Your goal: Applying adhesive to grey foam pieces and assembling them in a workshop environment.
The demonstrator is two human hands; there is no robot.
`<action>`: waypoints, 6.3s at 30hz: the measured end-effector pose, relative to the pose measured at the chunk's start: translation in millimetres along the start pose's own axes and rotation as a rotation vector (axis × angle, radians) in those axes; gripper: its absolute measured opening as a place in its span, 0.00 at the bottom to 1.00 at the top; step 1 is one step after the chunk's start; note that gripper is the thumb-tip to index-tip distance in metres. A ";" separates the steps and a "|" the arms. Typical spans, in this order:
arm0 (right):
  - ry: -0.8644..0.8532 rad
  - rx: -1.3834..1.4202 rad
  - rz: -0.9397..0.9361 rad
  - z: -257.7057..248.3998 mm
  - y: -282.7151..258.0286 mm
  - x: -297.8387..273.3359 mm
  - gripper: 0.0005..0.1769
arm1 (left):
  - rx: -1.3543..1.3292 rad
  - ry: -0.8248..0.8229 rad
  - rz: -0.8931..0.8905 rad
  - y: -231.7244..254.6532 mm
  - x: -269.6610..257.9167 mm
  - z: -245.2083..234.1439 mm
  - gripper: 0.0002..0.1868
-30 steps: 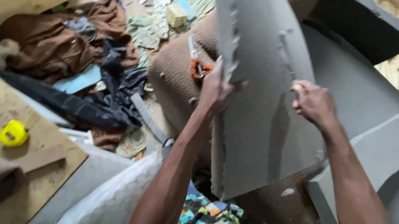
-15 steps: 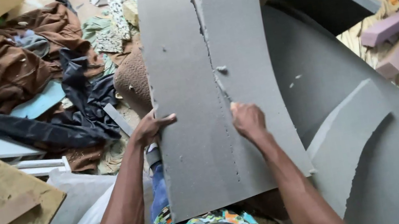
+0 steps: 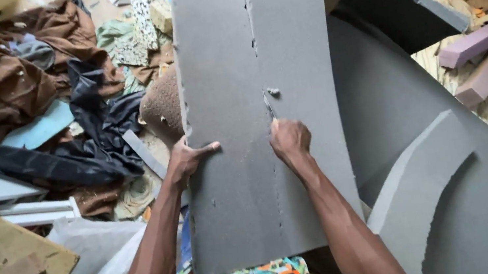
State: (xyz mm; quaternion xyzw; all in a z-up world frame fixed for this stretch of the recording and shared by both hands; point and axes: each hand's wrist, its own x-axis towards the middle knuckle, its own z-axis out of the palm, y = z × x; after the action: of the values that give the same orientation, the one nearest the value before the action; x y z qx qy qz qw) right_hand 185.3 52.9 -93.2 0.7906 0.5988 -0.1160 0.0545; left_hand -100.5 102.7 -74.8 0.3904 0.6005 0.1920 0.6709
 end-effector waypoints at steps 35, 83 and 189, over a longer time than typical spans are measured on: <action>-0.257 0.064 0.194 -38.9 -17.8 -95.5 0.30 | -0.103 -0.098 -0.023 -7.5 34.2 2.1 0.45; -0.461 0.128 0.343 -88.7 -45.7 -199.3 0.28 | -0.106 -0.118 0.022 -6.1 84.6 -26.2 0.41; -0.532 0.195 0.577 -148.9 5.2 -318.9 0.28 | -0.192 -0.055 -0.016 38.7 -119.7 -72.4 0.38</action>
State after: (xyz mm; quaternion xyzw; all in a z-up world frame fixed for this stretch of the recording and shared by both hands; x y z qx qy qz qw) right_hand 126.2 -213.0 129.9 0.8700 0.3034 -0.3531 0.1626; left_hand -186.0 61.1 34.8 0.3245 0.5638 0.2327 0.7229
